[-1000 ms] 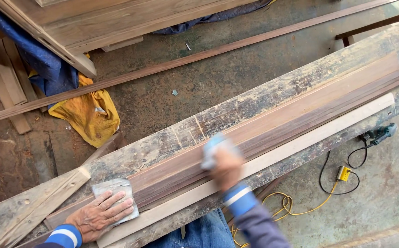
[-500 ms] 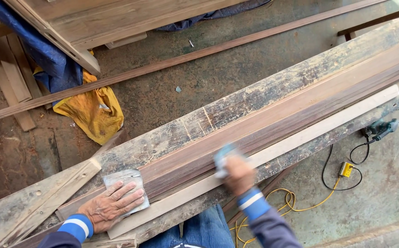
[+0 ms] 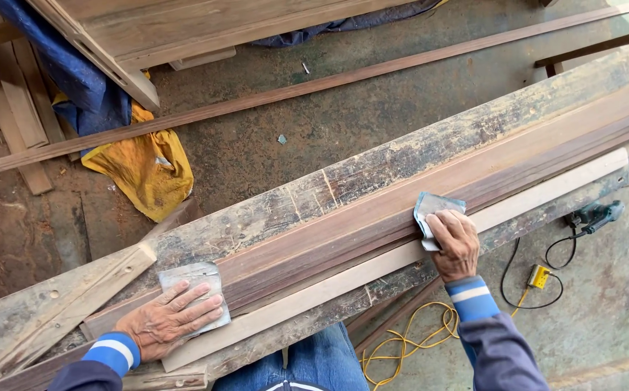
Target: Sanding a long thin piece of wooden trim using a small sheet of sandpaper on a workbench.
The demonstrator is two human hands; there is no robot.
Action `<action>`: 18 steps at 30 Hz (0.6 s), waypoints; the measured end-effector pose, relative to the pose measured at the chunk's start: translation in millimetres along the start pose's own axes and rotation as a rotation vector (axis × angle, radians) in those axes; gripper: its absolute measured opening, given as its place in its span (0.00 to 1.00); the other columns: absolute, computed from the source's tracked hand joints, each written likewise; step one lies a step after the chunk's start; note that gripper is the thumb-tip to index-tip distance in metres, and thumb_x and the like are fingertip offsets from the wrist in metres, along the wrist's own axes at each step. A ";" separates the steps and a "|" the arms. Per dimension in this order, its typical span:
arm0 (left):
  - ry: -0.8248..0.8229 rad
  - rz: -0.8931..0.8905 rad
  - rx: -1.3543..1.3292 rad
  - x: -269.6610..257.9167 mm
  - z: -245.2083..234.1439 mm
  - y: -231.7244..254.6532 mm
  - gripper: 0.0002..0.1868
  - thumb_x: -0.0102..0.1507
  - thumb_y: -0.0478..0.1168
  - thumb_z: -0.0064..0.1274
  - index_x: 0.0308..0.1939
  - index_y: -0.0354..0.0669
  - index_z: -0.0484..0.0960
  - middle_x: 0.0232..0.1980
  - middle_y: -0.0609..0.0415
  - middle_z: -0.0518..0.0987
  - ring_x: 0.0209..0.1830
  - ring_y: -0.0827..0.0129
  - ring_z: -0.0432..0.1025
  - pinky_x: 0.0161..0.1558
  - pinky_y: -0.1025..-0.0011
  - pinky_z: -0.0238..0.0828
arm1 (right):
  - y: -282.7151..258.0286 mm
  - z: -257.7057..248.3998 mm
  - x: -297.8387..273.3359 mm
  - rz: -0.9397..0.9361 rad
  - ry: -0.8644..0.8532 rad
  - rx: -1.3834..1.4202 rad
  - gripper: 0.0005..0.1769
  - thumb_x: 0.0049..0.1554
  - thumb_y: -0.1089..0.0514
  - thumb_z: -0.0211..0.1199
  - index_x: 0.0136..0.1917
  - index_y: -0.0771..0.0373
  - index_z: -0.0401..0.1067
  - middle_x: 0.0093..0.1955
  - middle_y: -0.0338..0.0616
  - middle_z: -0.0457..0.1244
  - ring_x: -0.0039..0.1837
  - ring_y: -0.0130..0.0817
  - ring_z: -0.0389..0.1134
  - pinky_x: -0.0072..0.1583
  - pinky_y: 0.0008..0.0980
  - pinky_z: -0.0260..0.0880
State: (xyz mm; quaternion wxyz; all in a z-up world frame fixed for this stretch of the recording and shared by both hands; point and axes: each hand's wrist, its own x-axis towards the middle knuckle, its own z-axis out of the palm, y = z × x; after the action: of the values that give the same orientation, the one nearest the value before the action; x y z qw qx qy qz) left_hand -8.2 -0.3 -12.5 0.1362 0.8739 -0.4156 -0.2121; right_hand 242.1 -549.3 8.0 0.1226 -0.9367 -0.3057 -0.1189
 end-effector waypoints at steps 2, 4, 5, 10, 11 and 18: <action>0.006 -0.004 -0.003 1.1 0.3 -0.3 0.43 0.57 0.44 0.42 0.78 0.54 0.47 0.83 0.55 0.46 0.81 0.55 0.40 0.75 0.47 0.33 | 1.8 2.7 -9.9 0.007 0.023 0.012 0.20 0.50 0.56 0.71 0.56 0.59 0.76 0.58 0.44 0.68 0.63 0.49 0.69 0.65 0.47 0.69; 0.013 -0.011 -0.007 1.7 -0.2 0.2 0.44 0.57 0.45 0.42 0.77 0.54 0.47 0.83 0.55 0.46 0.81 0.55 0.41 0.75 0.47 0.34 | 3.1 7.2 -17.4 0.011 0.046 0.026 0.20 0.49 0.57 0.71 0.56 0.57 0.76 0.60 0.44 0.68 0.66 0.48 0.69 0.66 0.48 0.69; -0.018 -0.008 -0.005 1.5 -1.5 0.1 0.44 0.57 0.44 0.42 0.78 0.55 0.47 0.83 0.55 0.46 0.81 0.55 0.41 0.75 0.47 0.34 | 3.2 10.6 -20.4 -0.007 0.034 0.106 0.20 0.50 0.57 0.71 0.57 0.59 0.76 0.61 0.45 0.67 0.68 0.48 0.67 0.68 0.48 0.69; 0.000 0.005 0.019 3.3 2.4 1.2 0.44 0.55 0.44 0.41 0.77 0.55 0.47 0.83 0.55 0.47 0.80 0.55 0.42 0.74 0.47 0.34 | -62.2 33.6 -15.6 -0.223 -0.041 0.323 0.14 0.55 0.62 0.65 0.55 0.63 0.75 0.65 0.52 0.66 0.71 0.51 0.65 0.73 0.49 0.67; 0.017 0.001 0.016 4.2 4.4 1.3 0.43 0.56 0.44 0.41 0.77 0.55 0.48 0.82 0.54 0.47 0.80 0.54 0.42 0.74 0.47 0.34 | -84.3 35.4 -12.3 -0.285 -0.031 0.346 0.14 0.57 0.63 0.65 0.57 0.65 0.75 0.67 0.54 0.64 0.72 0.50 0.65 0.73 0.49 0.68; 0.006 -0.010 0.001 1.9 7.8 3.1 0.42 0.57 0.44 0.40 0.76 0.55 0.48 0.81 0.55 0.49 0.80 0.54 0.43 0.73 0.47 0.35 | -11.8 35.5 -21.1 -0.251 0.078 0.077 0.15 0.62 0.64 0.62 0.61 0.67 0.77 0.65 0.52 0.68 0.68 0.45 0.71 0.67 0.42 0.74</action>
State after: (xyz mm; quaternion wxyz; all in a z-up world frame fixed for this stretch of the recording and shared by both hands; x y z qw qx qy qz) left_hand -13.0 -4.2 -18.5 0.1359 0.8765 -0.4111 -0.2102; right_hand 223.7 -540.8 -29.9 0.1544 -0.8803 -0.4198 -0.1580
